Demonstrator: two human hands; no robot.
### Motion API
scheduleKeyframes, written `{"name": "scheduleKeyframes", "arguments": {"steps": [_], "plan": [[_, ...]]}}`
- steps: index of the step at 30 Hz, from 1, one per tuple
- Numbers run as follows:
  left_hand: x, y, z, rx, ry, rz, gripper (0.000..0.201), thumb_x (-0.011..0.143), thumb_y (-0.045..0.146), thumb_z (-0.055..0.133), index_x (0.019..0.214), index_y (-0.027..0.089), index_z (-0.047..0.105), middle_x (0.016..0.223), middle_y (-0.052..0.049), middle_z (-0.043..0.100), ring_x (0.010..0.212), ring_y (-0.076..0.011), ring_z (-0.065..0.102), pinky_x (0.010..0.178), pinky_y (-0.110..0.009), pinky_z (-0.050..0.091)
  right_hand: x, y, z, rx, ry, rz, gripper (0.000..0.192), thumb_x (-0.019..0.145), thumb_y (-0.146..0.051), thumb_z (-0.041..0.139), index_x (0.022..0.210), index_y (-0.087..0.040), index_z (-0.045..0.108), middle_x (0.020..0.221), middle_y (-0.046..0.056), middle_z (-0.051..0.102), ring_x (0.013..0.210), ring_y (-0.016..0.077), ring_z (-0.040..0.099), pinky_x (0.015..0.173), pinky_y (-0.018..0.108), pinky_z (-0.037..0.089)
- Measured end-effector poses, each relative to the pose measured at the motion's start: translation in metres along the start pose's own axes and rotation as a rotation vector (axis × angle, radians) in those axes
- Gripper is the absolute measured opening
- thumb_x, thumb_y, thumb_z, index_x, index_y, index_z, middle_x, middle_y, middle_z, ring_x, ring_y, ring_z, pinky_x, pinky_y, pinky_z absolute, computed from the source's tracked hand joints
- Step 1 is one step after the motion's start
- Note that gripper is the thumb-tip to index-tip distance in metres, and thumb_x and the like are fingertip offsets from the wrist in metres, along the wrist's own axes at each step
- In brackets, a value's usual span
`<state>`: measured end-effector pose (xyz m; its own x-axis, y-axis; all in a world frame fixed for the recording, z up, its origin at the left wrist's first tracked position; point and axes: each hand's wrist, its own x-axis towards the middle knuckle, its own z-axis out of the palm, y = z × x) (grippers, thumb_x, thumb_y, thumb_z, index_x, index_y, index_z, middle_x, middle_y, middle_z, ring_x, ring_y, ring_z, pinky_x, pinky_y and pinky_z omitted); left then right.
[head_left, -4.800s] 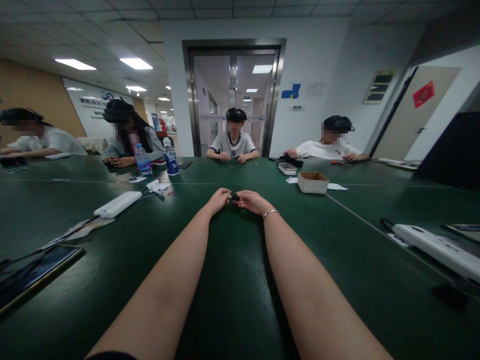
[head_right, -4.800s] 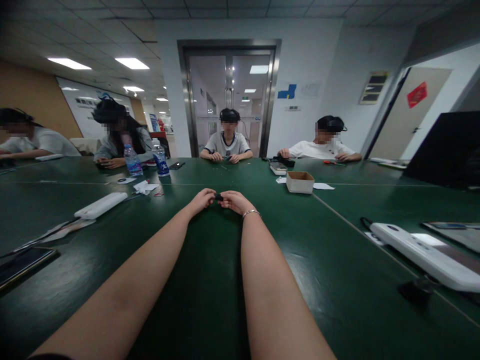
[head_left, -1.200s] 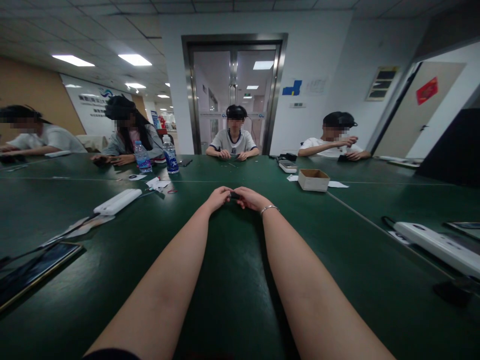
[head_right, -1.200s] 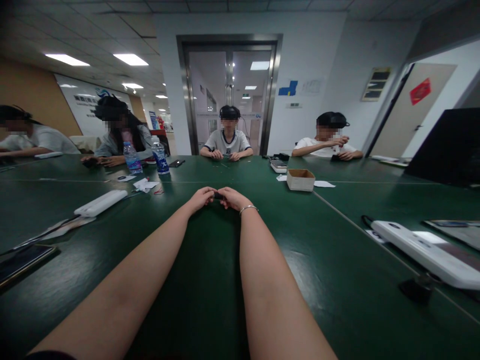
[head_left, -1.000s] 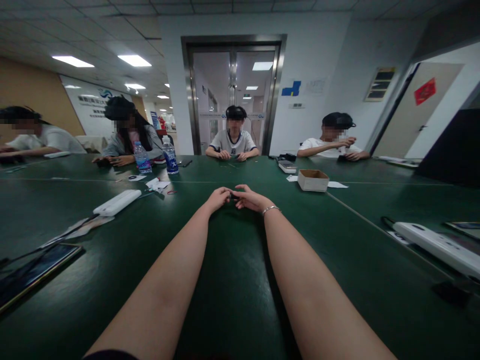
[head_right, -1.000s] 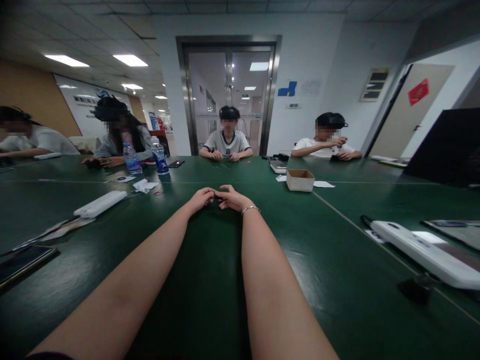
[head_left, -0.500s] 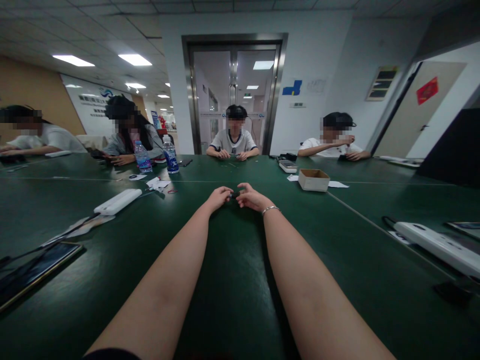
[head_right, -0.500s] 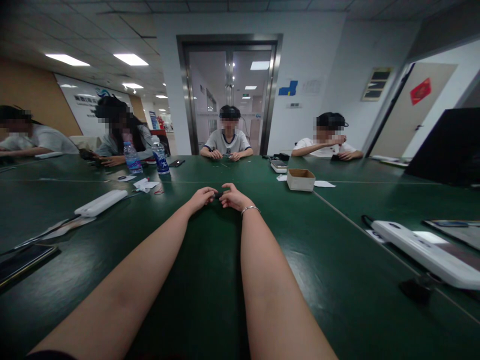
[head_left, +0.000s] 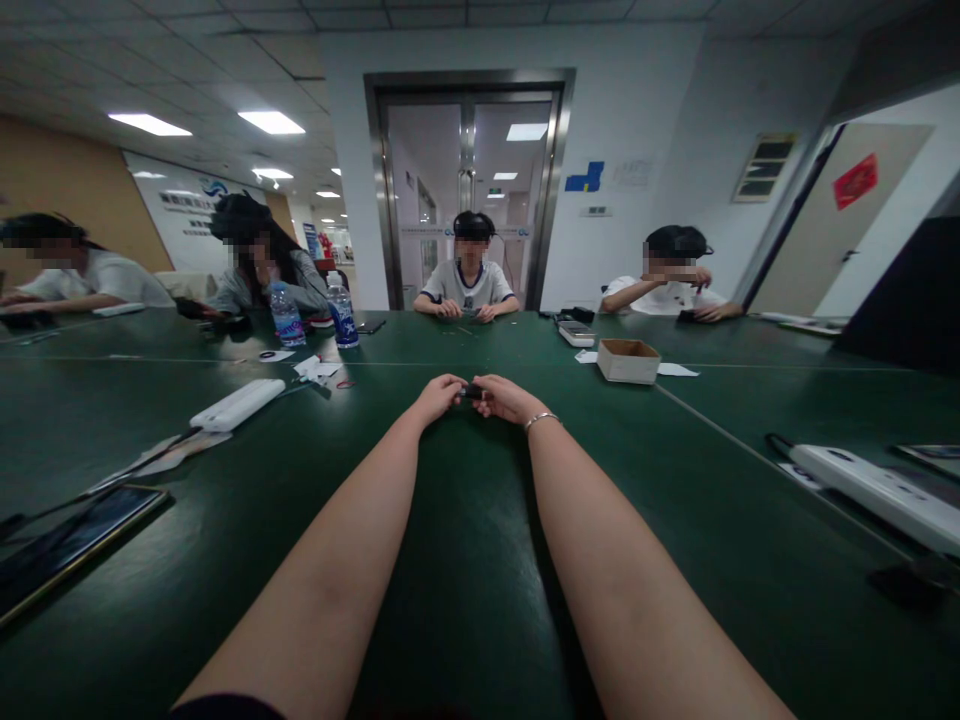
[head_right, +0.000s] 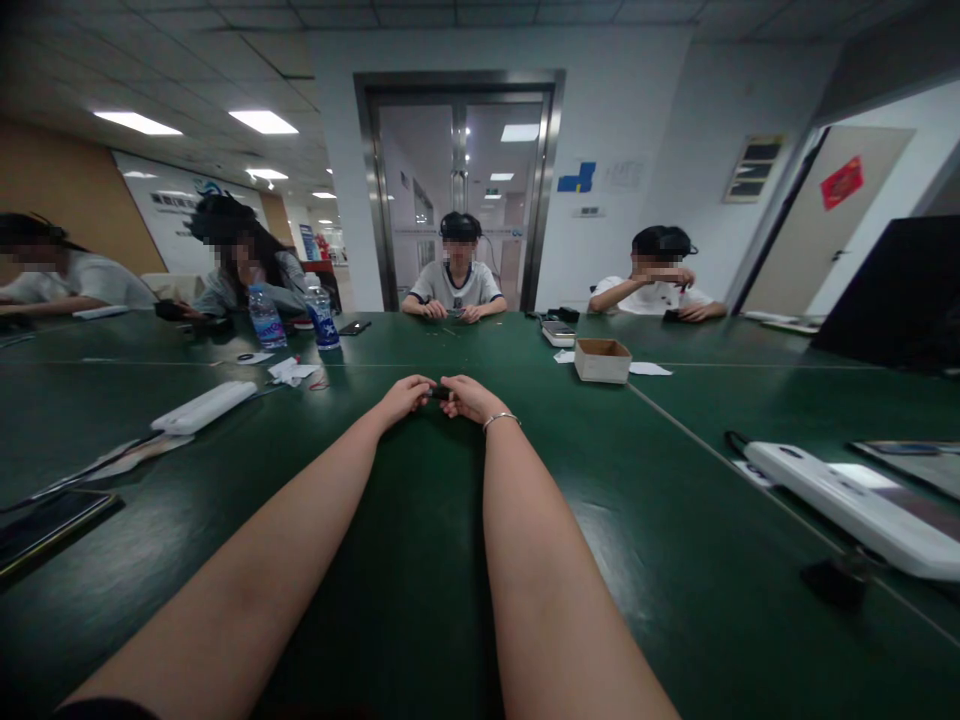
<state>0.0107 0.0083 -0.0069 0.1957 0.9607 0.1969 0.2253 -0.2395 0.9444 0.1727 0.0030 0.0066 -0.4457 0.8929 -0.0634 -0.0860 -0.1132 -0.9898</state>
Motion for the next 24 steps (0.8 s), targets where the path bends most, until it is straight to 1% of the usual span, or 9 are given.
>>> {"name": "scheduleKeyframes", "arguments": {"steps": [1, 4, 5, 9, 13, 15, 18, 22, 24], "plan": [[0.0000, 0.0001, -0.0001, 0.001, -0.001, 0.000, 0.019, 0.077, 0.017, 0.043, 0.089, 0.011, 0.057, 0.048, 0.004, 0.046, 0.038, -0.0057, 0.035, 0.042, -0.018, 0.026, 0.0001, 0.0001, 0.0001, -0.005, 0.006, -0.003, 0.010, 0.085, -0.015, 0.048, 0.093, -0.017, 0.042, 0.058, -0.001, 0.053, 0.039, 0.0095, 0.052, 0.036, 0.017, 0.045], [-0.0005, 0.0006, -0.0002, 0.005, -0.005, -0.007, 0.019, 0.077, 0.018, 0.044, 0.089, 0.012, 0.058, 0.048, 0.004, 0.046, 0.039, -0.0059, 0.036, 0.042, -0.019, 0.026, -0.0008, 0.0000, -0.0001, 0.029, 0.010, -0.031, 0.027, 0.080, -0.004, 0.052, 0.098, -0.019, 0.040, 0.061, -0.002, 0.054, 0.044, 0.0101, 0.056, 0.041, 0.019, 0.048], [-0.0005, 0.0007, -0.0001, 0.004, -0.004, -0.008, 0.020, 0.077, 0.018, 0.044, 0.089, 0.012, 0.058, 0.048, 0.004, 0.046, 0.039, -0.0059, 0.036, 0.042, -0.019, 0.027, -0.0014, -0.0002, -0.0001, 0.048, 0.007, -0.033, 0.027, 0.079, -0.004, 0.053, 0.098, -0.019, 0.040, 0.062, -0.002, 0.055, 0.046, 0.0107, 0.057, 0.043, 0.019, 0.049], [0.0006, -0.0008, 0.0004, 0.004, 0.008, 0.004, 0.019, 0.077, 0.018, 0.044, 0.088, 0.012, 0.058, 0.047, 0.005, 0.045, 0.040, -0.0060, 0.036, 0.045, -0.019, 0.030, -0.0030, -0.0012, 0.0007, 0.049, 0.011, -0.007, 0.011, 0.084, -0.011, 0.050, 0.091, -0.015, 0.043, 0.060, 0.001, 0.055, 0.046, 0.0118, 0.057, 0.039, 0.018, 0.047], [0.0020, -0.0029, 0.0000, 0.042, 0.001, 0.019, 0.020, 0.076, 0.021, 0.045, 0.088, 0.012, 0.059, 0.048, 0.004, 0.046, 0.042, -0.0065, 0.038, 0.047, -0.019, 0.031, -0.0036, -0.0016, 0.0015, 0.067, 0.029, -0.016, 0.027, 0.076, 0.000, 0.055, 0.094, -0.017, 0.044, 0.062, -0.001, 0.056, 0.053, 0.0112, 0.059, 0.048, 0.020, 0.052], [0.0019, -0.0029, -0.0003, 0.046, 0.003, 0.019, 0.020, 0.077, 0.021, 0.045, 0.088, 0.012, 0.058, 0.049, 0.004, 0.046, 0.042, -0.0065, 0.037, 0.047, -0.019, 0.031, -0.0035, -0.0016, 0.0015, 0.076, 0.010, -0.015, 0.021, 0.078, -0.005, 0.056, 0.092, -0.016, 0.045, 0.063, 0.000, 0.056, 0.054, 0.0116, 0.060, 0.048, 0.020, 0.052], [0.0010, -0.0015, -0.0003, 0.040, 0.007, 0.011, 0.021, 0.076, 0.021, 0.045, 0.089, 0.012, 0.058, 0.048, 0.004, 0.046, 0.041, -0.0065, 0.037, 0.047, -0.019, 0.031, -0.0032, -0.0015, 0.0012, 0.028, -0.032, -0.010, 0.007, 0.082, -0.012, 0.054, 0.085, -0.014, 0.048, 0.061, 0.002, 0.056, 0.047, 0.0106, 0.056, 0.040, 0.018, 0.048], [-0.0001, -0.0002, -0.0003, 0.037, 0.009, 0.017, 0.021, 0.075, 0.021, 0.045, 0.089, 0.011, 0.059, 0.048, 0.004, 0.046, 0.042, -0.0069, 0.038, 0.047, -0.019, 0.031, -0.0033, -0.0012, 0.0005, 0.041, -0.032, -0.042, 0.020, 0.077, -0.004, 0.058, 0.089, -0.016, 0.048, 0.063, -0.001, 0.056, 0.050, 0.0094, 0.057, 0.045, 0.017, 0.050], [-0.0004, -0.0001, -0.0004, 0.036, 0.009, 0.023, 0.022, 0.075, 0.022, 0.046, 0.089, 0.011, 0.059, 0.048, 0.004, 0.046, 0.041, -0.0069, 0.038, 0.046, -0.019, 0.031, -0.0030, -0.0015, 0.0008, 0.066, -0.030, -0.028, 0.014, 0.080, -0.008, 0.057, 0.088, -0.015, 0.048, 0.065, 0.000, 0.057, 0.053, 0.0103, 0.058, 0.046, 0.018, 0.050]]}}
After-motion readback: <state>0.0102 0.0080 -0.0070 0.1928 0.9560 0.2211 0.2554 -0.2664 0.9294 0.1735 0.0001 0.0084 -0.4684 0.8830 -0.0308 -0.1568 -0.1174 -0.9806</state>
